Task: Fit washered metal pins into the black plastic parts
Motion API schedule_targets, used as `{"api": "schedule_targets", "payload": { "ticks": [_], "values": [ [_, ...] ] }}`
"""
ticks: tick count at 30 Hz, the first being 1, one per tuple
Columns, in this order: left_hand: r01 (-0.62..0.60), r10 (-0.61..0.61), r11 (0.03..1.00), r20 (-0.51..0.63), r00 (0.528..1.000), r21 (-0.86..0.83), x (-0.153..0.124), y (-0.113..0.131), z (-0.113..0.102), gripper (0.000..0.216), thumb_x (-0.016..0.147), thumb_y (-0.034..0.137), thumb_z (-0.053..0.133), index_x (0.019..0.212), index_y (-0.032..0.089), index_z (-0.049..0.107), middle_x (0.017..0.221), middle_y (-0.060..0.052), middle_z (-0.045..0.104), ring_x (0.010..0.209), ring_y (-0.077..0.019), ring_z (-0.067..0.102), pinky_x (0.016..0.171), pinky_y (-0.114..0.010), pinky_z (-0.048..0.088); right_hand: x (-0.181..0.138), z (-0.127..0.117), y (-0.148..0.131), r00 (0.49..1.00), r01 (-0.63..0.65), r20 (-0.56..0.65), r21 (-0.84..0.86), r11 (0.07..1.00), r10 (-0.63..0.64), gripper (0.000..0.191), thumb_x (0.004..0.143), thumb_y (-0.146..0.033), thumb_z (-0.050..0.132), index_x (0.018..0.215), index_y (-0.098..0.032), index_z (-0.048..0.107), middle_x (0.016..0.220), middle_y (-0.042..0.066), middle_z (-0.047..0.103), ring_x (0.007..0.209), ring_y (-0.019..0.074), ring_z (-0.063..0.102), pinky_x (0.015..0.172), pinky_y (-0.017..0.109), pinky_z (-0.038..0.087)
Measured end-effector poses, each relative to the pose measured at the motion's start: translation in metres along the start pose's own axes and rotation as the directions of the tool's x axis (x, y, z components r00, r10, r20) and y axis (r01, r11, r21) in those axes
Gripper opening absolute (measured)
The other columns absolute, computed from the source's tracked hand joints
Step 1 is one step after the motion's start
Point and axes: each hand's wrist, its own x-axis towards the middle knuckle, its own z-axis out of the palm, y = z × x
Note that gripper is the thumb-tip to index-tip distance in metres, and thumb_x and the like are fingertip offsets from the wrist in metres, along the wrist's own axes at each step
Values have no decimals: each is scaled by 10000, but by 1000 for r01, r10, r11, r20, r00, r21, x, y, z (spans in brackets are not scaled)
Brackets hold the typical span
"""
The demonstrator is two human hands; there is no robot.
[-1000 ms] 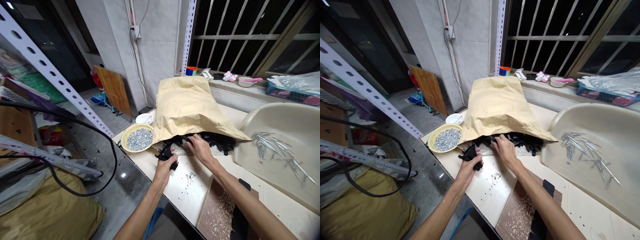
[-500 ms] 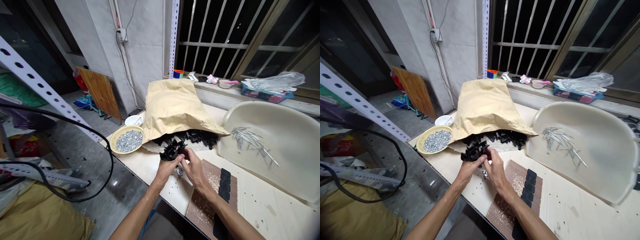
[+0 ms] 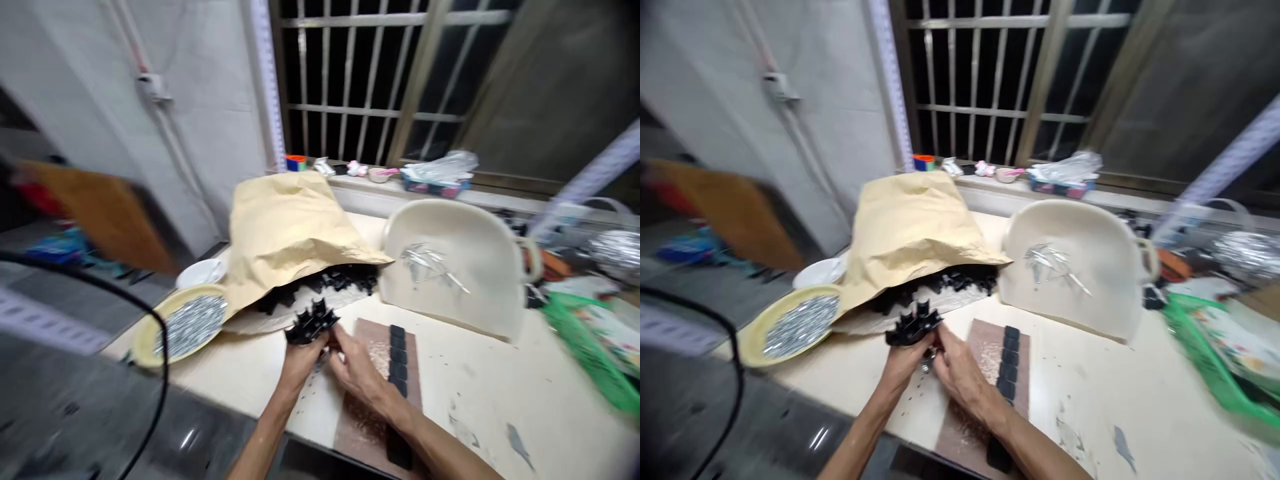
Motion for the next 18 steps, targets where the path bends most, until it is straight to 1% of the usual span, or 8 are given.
{"api": "schedule_targets", "payload": {
  "ticks": [2, 5, 7, 8, 10, 12, 15, 18],
  "values": [
    [-3, 5, 999, 57, 998, -38, 6, -4, 11, 312, 537, 283, 803, 805, 148, 717, 809, -61, 725, 878, -259, 659, 757, -324, 533, 0, -20, 8, 1000, -4, 29, -35, 999, 5, 641, 785, -55, 383, 1398, -220, 296, 929, 31, 587, 805, 149, 563, 756, 266, 471],
    [38, -17, 984, 121, 992, -174, 21, -5, 28, 394, 533, 287, 822, 884, 152, 706, 893, -54, 721, 866, -215, 668, 784, -288, 535, 5, -66, 41, 996, -48, -84, -220, 974, 30, 587, 824, -82, 404, 1387, -238, 348, 1070, 58, 569, 956, 157, 548, 861, 288, 441],
    [118, -86, 960, 135, 987, -255, 28, -4, 37, 432, 535, 279, 829, 927, 157, 693, 949, -50, 712, 844, -184, 673, 804, -276, 536, 10, -106, 73, 970, -199, -205, -388, 900, 126, 471, 846, -113, 413, 1305, -207, 468, 1059, 66, 580, 950, 154, 550, 857, 276, 430],
    [156, -122, 949, 137, 983, -275, 30, -3, 40, 447, 534, 273, 832, 940, 154, 688, 959, -52, 708, 835, -177, 676, 807, -274, 538, 14, -127, 89, 946, -298, -262, -459, 837, 194, 413, 857, -133, 414, 1253, -188, 520, 1029, 67, 590, 923, 152, 556, 835, 266, 428],
    [210, -177, 940, 141, 974, -268, 32, -2, 43, 467, 528, 264, 838, 951, 137, 685, 942, -64, 709, 831, -182, 679, 808, -272, 541, 24, -165, 121, 893, -435, -350, -516, 738, 281, 328, 875, -170, 403, 1138, -141, 597, 946, 79, 606, 871, 165, 561, 784, 266, 420],
    [232, -205, 943, 132, 970, -238, 31, -3, 45, 474, 521, 270, 841, 944, 123, 686, 912, -73, 712, 840, -197, 680, 816, -280, 540, 35, -195, 147, 851, -518, -398, -535, 667, 342, 291, 886, -203, 388, 974, -126, 654, 833, 72, 608, 815, 176, 559, 736, 266, 400],
    [243, -225, 949, 108, 968, -201, 30, -7, 47, 492, 511, 301, 842, 947, 134, 686, 927, -71, 712, 883, -213, 672, 864, -308, 522, 51, -215, 173, 786, -619, -435, -556, 555, 440, 299, 890, -266, 403, 789, -136, 654, 731, 53, 593, 736, 166, 549, 669, 246, 364],
    [252, -238, 954, 99, 966, -160, 29, -10, 49, 516, 507, 325, 840, 969, 158, 684, 978, -64, 707, 970, -222, 648, 941, -332, 479, 64, -213, 187, 714, -695, -476, -568, 440, 513, 251, 866, -313, 478, 803, -132, 640, 881, 89, 614, 782, 174, 558, 664, 243, 349]
  ]
}}
